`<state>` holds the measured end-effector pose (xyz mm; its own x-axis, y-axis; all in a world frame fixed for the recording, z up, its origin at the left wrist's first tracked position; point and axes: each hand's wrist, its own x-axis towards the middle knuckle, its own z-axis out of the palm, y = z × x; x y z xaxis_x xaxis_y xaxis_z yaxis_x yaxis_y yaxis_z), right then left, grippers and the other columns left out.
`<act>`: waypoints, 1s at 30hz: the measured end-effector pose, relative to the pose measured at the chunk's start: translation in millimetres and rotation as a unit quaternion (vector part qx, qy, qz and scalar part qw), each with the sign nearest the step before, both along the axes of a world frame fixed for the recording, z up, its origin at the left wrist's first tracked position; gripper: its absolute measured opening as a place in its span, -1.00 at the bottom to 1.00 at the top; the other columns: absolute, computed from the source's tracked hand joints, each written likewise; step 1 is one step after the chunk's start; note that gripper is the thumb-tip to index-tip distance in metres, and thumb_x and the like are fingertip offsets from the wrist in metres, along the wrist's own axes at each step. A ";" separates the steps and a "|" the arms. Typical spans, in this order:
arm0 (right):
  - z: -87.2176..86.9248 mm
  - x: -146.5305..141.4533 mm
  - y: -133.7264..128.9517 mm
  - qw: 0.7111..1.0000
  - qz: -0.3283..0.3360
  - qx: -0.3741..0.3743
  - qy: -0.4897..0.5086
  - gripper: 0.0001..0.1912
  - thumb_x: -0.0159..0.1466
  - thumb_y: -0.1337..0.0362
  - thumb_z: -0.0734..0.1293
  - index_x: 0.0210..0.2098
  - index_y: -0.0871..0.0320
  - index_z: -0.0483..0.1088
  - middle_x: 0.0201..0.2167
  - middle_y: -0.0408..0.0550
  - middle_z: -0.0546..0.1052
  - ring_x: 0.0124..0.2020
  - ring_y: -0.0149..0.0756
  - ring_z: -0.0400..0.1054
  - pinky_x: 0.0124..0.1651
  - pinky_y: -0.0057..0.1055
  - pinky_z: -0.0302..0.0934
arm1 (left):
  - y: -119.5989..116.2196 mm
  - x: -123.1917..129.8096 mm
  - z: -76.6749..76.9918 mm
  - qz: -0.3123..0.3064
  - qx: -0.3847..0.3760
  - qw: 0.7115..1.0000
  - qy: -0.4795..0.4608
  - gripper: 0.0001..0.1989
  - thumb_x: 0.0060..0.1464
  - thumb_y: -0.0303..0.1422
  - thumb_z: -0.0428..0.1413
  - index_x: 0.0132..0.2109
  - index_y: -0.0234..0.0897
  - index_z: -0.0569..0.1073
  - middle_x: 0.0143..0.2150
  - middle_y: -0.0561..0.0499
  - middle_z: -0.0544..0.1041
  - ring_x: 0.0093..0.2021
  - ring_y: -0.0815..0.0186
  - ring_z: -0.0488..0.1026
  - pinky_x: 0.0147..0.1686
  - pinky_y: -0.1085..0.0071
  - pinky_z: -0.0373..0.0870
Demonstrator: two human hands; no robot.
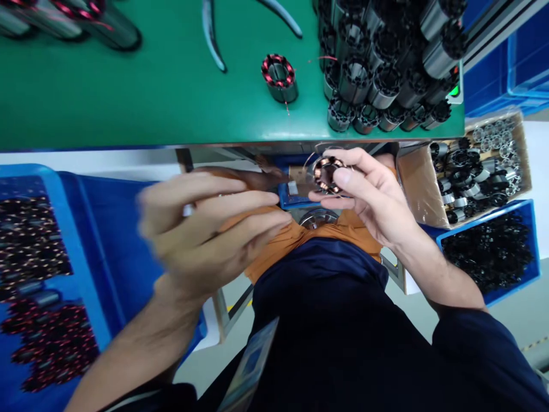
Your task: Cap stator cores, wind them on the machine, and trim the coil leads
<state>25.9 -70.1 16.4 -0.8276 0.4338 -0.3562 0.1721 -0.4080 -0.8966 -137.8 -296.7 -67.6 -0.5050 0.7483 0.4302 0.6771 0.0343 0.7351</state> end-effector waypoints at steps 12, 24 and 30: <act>-16.3 0.6 -18.5 0.988 -0.018 0.135 0.068 -0.63 0.39 0.08 0.74 0.09 -0.03 0.67 -0.02 -0.09 0.86 0.01 -0.20 0.83 0.13 -0.28 0.75 | 49.5 23.8 38.7 0.005 0.121 0.948 -0.293 -0.95 0.39 -0.33 0.46 -0.13 -0.09 0.79 0.03 0.01 0.82 0.09 0.18 0.74 0.23 0.15 0.62; -16.5 10.2 -14.1 0.983 0.074 0.147 0.076 -0.63 0.39 0.22 0.74 0.12 0.04 0.70 -0.09 -0.10 0.83 -0.17 -0.37 0.76 -0.07 -0.52 0.68 | 41.5 24.1 44.7 -0.065 0.104 0.898 -0.423 -0.97 0.34 -0.37 0.49 -0.13 -0.11 0.83 -0.06 0.01 0.82 -0.02 0.28 0.76 -0.04 0.45 0.69; -18.7 14.0 -9.7 0.982 0.068 0.148 0.091 -0.54 0.42 0.10 0.70 0.22 0.01 0.61 -0.09 -0.10 0.80 -0.15 -0.32 0.77 -0.09 -0.47 0.66 | 34.6 25.0 9.7 -0.030 0.031 0.908 -0.417 -0.77 0.49 -0.18 0.36 -0.16 -0.19 0.68 -0.03 -0.09 0.80 -0.05 0.22 0.76 -0.13 0.38 0.68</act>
